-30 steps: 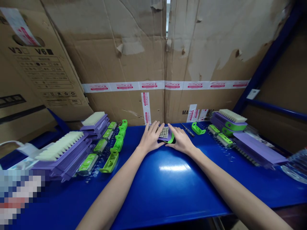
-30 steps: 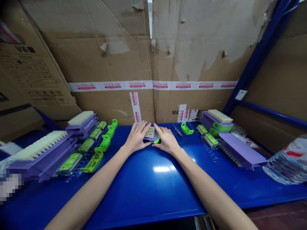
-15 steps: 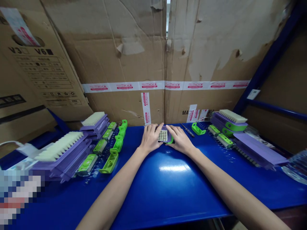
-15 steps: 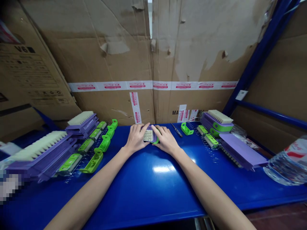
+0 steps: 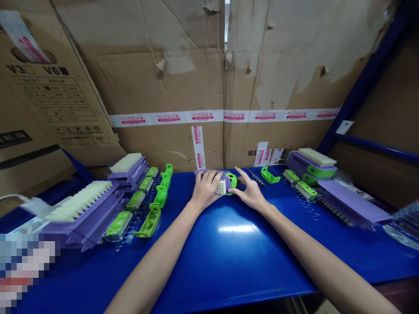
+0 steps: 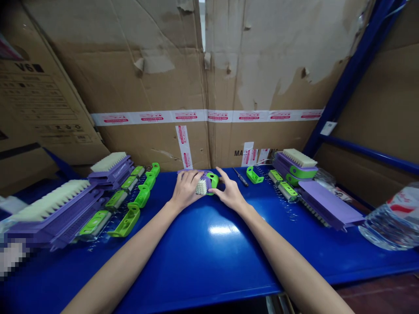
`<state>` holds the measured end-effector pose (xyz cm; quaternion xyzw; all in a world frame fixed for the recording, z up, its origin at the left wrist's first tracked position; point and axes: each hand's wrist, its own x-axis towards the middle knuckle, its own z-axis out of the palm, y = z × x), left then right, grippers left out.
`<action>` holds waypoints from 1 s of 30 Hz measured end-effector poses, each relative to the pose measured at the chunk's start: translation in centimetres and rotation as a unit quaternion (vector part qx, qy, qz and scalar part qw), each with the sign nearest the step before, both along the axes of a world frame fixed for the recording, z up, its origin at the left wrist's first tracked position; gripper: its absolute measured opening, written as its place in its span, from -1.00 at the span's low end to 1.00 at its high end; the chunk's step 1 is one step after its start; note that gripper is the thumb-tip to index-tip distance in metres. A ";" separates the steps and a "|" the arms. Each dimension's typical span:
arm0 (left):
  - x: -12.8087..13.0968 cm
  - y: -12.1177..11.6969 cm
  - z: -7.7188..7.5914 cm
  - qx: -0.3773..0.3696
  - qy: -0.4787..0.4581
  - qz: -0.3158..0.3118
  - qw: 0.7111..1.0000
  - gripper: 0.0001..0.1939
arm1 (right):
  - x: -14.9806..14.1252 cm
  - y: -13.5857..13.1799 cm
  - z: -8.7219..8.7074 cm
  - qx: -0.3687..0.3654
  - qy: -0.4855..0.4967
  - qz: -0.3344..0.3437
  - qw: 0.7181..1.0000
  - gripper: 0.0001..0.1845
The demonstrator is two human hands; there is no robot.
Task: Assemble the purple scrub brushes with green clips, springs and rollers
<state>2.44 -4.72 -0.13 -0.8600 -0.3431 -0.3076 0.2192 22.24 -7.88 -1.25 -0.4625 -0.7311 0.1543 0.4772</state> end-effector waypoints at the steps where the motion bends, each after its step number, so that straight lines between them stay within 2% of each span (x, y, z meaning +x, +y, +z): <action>1: 0.0 -0.1 0.1 -0.001 0.006 0.004 1.000 -0.48 | 0.0 0.0 0.0 -0.005 0.010 -0.001 1.000 -0.12; 5: 0.0 -0.1 0.1 0.000 0.015 0.013 1.000 -0.52 | -0.1 -0.2 0.2 -0.011 0.027 -0.007 1.000 -0.13; 12: 0.0 0.0 0.1 -0.007 -0.034 -0.020 0.999 -0.47 | -0.4 -0.4 -0.1 0.057 -0.006 -0.031 0.998 -0.20; 19: 0.1 0.2 -0.3 0.004 -0.023 -0.014 1.000 -0.42 | -0.5 -0.1 -0.2 0.058 -0.004 -0.029 0.998 -0.22; 22: 0.1 0.2 -0.5 0.007 -0.012 -0.015 1.000 -0.46 | -0.4 0.1 -0.4 0.047 -0.001 -0.025 0.999 -0.21; 30: 0.2 0.3 -0.1 0.003 -0.022 -0.021 1.000 -0.48 | -0.4 0.3 -0.6 0.036 0.019 -0.006 0.999 -0.21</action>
